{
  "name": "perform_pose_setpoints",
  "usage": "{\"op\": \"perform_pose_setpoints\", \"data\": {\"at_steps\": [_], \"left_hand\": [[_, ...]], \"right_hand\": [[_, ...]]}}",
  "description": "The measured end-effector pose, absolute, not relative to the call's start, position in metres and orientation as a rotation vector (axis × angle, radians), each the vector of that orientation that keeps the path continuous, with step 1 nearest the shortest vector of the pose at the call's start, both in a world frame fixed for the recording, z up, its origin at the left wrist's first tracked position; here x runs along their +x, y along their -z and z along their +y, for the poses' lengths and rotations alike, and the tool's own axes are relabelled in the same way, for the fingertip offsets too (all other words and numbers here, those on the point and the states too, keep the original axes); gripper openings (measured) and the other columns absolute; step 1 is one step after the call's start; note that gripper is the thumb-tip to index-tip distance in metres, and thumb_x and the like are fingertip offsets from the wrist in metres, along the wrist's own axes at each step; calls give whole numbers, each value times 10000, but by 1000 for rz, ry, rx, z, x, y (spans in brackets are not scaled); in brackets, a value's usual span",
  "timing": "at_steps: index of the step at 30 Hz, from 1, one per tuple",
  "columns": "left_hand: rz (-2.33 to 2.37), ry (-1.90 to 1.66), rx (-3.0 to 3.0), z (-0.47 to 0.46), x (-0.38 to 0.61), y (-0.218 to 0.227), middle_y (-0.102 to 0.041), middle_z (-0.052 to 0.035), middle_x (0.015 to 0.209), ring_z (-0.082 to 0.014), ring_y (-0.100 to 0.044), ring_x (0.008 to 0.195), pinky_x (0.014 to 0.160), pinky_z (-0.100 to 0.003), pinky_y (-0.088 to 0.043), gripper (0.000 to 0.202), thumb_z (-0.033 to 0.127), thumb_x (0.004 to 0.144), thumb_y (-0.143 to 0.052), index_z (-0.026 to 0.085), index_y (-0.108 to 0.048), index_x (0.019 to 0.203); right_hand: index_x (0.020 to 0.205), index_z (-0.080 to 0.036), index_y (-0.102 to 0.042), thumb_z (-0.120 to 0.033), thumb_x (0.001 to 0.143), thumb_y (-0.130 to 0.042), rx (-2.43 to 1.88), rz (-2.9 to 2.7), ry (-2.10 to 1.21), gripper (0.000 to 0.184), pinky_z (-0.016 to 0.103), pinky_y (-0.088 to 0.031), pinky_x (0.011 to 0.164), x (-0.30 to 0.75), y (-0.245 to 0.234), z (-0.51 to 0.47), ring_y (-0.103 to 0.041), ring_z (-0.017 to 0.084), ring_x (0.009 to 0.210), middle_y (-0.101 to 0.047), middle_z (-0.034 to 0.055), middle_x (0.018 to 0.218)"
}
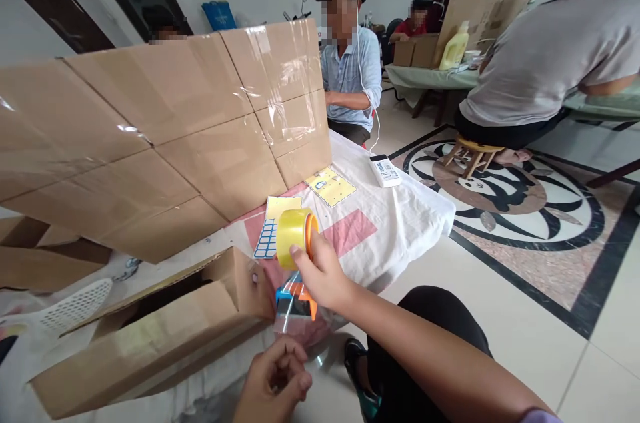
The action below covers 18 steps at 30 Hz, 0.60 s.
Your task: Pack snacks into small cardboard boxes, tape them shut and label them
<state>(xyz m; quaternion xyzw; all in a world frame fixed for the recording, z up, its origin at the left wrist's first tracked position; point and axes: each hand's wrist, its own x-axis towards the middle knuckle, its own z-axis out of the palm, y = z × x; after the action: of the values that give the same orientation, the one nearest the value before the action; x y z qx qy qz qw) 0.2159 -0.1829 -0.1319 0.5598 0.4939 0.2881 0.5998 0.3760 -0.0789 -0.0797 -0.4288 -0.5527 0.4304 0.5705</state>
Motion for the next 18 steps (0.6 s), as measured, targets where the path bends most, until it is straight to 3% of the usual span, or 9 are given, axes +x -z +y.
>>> {"op": "perform_pose_setpoints", "data": {"at_steps": [3,5,11,18], "left_hand": [[926,-637,913,-174,221,134,-670,-16,573,-52,-405,354,408,-187,-207,656,757,697,-719,161,-698,969],[892,-664,808,-171,223,128,-665,-14,564,-36,-404,342,409,-178,-173,673,757,713,-709,148,-720,999],[1007,-724,726,-167,228,117,-638,-17,521,-14,-375,344,428,-181,-126,623,726,771,-681,126,-748,926],[1178,-763,747,-166,229,123,-543,16,416,-24,-296,334,411,-188,-131,635,745,698,-722,115,-729,776]], "right_hand": [[974,-202,-574,-515,983,-461,-980,-1295,-1007,333,334,-549,769,383,83,-83,-639,207,832,-675,59,917],[998,-205,-570,-518,986,-458,-992,-1286,-1005,333,336,-547,782,387,87,-82,-642,211,852,-676,60,940],[944,-209,-526,-513,1000,-433,-1034,-1407,-949,323,312,-523,699,384,93,-84,-613,184,741,-639,32,827],[847,-210,-506,-534,1042,-308,-976,-1470,-820,427,292,-443,593,377,92,-86,-505,153,642,-553,21,743]]}}
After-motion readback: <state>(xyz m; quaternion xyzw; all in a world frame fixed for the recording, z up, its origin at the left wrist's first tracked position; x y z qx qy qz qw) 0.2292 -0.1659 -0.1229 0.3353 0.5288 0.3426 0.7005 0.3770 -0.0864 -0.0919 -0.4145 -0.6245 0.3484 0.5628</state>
